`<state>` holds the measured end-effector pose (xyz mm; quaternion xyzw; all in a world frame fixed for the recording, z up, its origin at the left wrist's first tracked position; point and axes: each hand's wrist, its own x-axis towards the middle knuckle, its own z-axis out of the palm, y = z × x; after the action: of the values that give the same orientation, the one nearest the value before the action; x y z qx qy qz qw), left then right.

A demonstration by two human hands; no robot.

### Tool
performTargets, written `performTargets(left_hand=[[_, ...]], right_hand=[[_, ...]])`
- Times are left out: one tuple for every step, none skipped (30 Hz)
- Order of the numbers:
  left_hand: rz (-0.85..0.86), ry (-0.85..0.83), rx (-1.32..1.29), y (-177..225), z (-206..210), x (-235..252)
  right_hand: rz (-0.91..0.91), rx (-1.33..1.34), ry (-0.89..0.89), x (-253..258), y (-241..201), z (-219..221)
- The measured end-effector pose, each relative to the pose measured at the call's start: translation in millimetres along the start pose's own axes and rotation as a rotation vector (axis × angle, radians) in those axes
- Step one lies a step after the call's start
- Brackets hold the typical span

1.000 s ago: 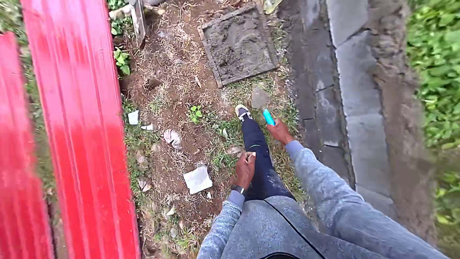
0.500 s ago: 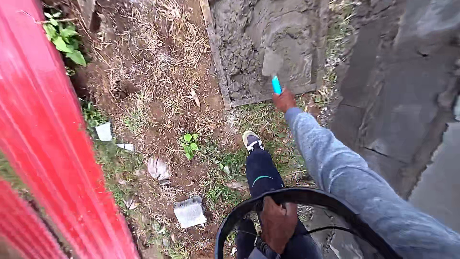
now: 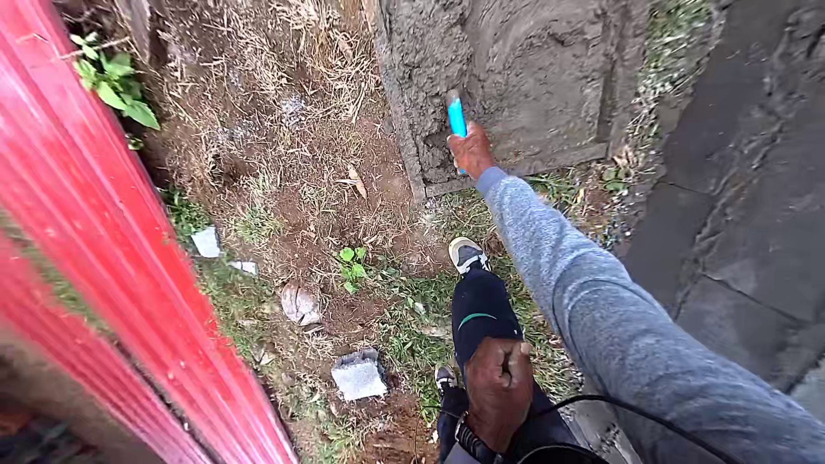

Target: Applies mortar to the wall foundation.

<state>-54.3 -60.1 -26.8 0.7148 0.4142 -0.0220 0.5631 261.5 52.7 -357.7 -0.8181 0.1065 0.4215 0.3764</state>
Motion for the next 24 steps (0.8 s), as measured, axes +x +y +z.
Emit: performTargets(left_hand=[[0.006, 0.006, -0.001, -1.2, -1.2, -2.0], [0.006, 0.012, 0.004, -2.1, -2.3, -5.6], [-0.003, 0.009, 0.008, -2.4, -3.1, -8.8], [-0.03, -0.017, 0.016, -0.7, -4.6, -12.9], [-0.065, -0.054, 0.019, 3.4, -7.2, -18.6], [-0.063, -0.073, 0.015, 4.9, -8.5, -24.9], [-0.03, -0.078, 0.021, 1.4, -7.5, -33.6], [-0.009, -0.096, 0.05, -3.7, -6.7, -45.2], [-0.002, -0.126, 0.071, -9.0, -6.5, -59.0], [0.009, -0.16, 0.075, -12.8, -8.2, -75.8], [0.031, -0.195, 0.059, -16.8, -11.3, -96.2], [0.054, -0.245, 0.036, -18.8, -16.6, -120.5], [0.071, -0.324, -0.003, -17.3, -25.2, -150.1], [0.065, -0.448, -0.017, -10.3, -37.8, -185.8], [0.039, -0.59, 0.034, -4.2, -52.5, -227.4], [0.021, -0.736, 0.11, -2.8, -69.1, -273.3], [0.037, -0.873, 0.17, -10.2, -85.5, -320.1], [0.075, -0.977, 0.231, -27.8, -95.2, -362.1], [0.111, -1.038, 0.276, -43.4, -106.0, -401.7], [0.128, -1.064, 0.317, -58.9, -119.2, -439.3], [0.115, -1.074, 0.36, -76.0, -134.6, -473.7], [0.083, -1.074, 0.408, -93.7, -149.2, -503.2], [0.049, -1.063, 0.449, -111.1, -159.8, -526.8], [0.012, -1.042, 0.481, -128.6, -168.6, -548.0]], right_hand=[[-0.005, 0.036, -0.009, -5.2, 1.9, -5.5], [-0.014, 0.061, -0.017, -15.9, 4.8, -11.4], [-0.031, 0.073, -0.023, -31.6, 4.6, -18.7], [-0.048, 0.075, -0.023, -49.9, 1.7, -28.3], [-0.061, 0.075, -0.017, -72.2, 0.2, -38.5], [-0.076, 0.072, -0.015, -98.1, -1.6, -48.6], [-0.086, 0.068, -0.01, -124.4, -2.5, -58.7], [-0.094, 0.066, -0.002, -154.6, 0.9, -69.1], [-0.116, 0.064, 0.017, -188.7, 7.1, -80.5], [-0.141, 0.063, 0.032, -226.8, 16.5, -92.4], [-0.155, 0.062, 0.04, -271.8, 28.3, -105.0], [-0.166, 0.06, 0.042, -322.1, 41.6, -118.0], [-0.179, 0.06, 0.045, -368.3, 58.8, -129.8], [-0.193, 0.064, 0.061, -411.4, 79.7, -141.5], [-0.195, 0.068, 0.075, -458.2, 102.8, -153.7], [-0.186, 0.076, 0.088, -509.8, 128.7, -163.9], [-0.178, 0.098, 0.103, -563.8, 158.4, -171.2], [-0.168, 0.117, 0.12, -617.7, 189.7, -177.4], [-0.151, 0.124, 0.137, -669.8, 220.7, -183.9], [-0.125, 0.134, 0.149, -721.6, 253.0, -189.2], [-0.09, 0.147, 0.157, -770.5, 289.0, -190.9], [-0.056, 0.176, 0.163, -816.2, 327.6, -189.6], [-0.024, 0.208, 0.177, -856.5, 367.2, -189.2], [0.006, 0.246, 0.203, -893.5, 407.5, -188.7]])
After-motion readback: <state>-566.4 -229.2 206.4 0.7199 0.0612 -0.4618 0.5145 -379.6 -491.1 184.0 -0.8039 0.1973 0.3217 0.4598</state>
